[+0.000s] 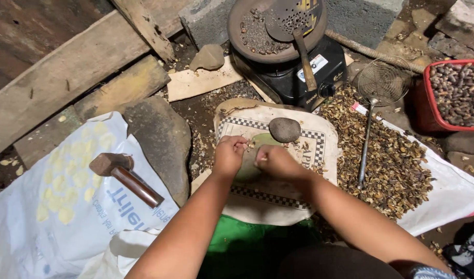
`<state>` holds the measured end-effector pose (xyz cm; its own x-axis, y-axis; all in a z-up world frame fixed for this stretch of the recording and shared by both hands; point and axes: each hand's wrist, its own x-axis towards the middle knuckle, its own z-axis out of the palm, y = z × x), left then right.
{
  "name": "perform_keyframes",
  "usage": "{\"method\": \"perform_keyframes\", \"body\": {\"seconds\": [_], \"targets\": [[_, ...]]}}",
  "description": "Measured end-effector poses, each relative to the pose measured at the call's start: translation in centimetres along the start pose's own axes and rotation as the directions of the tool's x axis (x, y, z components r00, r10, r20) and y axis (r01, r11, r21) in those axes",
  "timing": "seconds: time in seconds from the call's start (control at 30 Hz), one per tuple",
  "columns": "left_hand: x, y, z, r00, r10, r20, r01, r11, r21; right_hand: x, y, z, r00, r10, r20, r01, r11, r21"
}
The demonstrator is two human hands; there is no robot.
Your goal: Cracking nuts with a stone on a board, flattening them with a hammer on a plastic sheet, and roasting them in a pan over a burner.
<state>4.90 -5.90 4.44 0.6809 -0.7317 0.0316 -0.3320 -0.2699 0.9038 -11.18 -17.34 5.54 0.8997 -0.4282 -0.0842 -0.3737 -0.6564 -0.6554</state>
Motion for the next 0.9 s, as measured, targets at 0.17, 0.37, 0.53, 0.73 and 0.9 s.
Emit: {"method": "perform_keyframes", "body": {"seconds": [0.17,0.37,0.53,0.73,0.9], "targets": [[0.3,-1.1,0.0,0.981,0.046,0.190,-0.081,0.980,0.179,-4.4,2.4,-3.6,0.897,0.355,0.263,-0.440,0.759,0.480],[-0.1,-3.8,2.0,0.990,0.094,0.102,-0.116,0.964,0.240,-9.1,3.1,-0.8,0.998,0.017,-0.066,-0.018,1.000,-0.014],[-4.8,-10.9,4.9,0.947,-0.196,0.253,0.253,0.944,-0.214,-8.1,1.1,-2.1,0.812,0.532,0.239,-0.581,0.770,0.262],[-7.4,-1.8,3.7,0.632,-0.524,0.571,0.768,0.326,-0.552,-7.2,-0.6,-4.2,0.910,0.324,0.258,-0.370,0.916,0.157],[-8.2,-3.0,5.0,0.638,-0.159,0.753,0.764,0.010,-0.645,-6.5,-4.5,-7.1,0.980,-0.004,0.199,-0.080,0.907,0.414]]}}
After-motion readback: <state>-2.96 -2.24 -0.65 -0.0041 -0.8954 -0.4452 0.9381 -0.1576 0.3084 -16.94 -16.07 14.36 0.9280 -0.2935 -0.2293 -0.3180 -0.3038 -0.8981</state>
